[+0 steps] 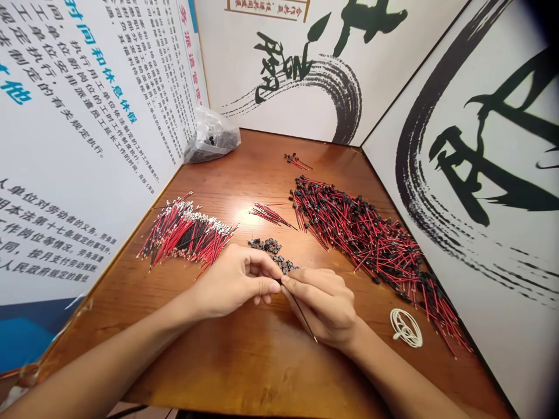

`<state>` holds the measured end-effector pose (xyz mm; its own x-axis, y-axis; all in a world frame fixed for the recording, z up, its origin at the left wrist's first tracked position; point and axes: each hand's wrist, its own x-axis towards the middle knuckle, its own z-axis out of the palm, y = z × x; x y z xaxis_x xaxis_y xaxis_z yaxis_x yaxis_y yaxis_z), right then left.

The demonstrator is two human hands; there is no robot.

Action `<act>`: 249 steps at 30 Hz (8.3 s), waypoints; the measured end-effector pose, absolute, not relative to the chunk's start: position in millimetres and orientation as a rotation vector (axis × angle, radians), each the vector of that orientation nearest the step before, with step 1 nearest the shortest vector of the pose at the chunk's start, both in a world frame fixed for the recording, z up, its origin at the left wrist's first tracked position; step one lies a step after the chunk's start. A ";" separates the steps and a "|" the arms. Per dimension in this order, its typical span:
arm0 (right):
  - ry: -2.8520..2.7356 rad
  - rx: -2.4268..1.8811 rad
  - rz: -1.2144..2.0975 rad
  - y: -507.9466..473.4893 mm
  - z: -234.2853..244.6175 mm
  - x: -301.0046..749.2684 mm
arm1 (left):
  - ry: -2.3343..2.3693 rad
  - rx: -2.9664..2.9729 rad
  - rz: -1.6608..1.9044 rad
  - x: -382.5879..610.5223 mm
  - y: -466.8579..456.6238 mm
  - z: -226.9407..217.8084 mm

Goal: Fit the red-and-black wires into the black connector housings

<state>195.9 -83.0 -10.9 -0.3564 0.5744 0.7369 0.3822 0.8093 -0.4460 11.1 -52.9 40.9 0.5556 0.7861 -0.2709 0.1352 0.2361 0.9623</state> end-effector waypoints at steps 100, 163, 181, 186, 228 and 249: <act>-1.648 -0.874 0.425 -83.5 4.4 198.4 | 0.923 1.358 0.688 9.9 -51.5 43.2; -1.864 -0.592 0.280 -86.0 -3.1 199.3 | 0.837 0.988 0.668 19.7 -63.0 28.9; -1.847 -0.748 0.290 -89.8 -1.9 194.7 | 0.850 1.019 0.742 14.7 -54.1 26.3; -1.812 -0.840 0.248 -89.2 -2.2 196.8 | 0.850 0.968 0.772 13.2 -49.1 27.4; -2.174 -1.879 0.161 6.8 -7.1 217.3 | 1.221 1.633 0.780 5.0 -34.9 23.4; -2.402 -2.051 0.144 6.9 6.3 208.4 | 1.347 2.234 0.655 -7.3 -27.8 4.1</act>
<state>208.4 6.9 6.3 -0.1583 0.9846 -0.0747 0.9864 0.1544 -0.0556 -7.3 -27.8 4.1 0.4106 0.8966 0.1657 0.6841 -0.4231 0.5942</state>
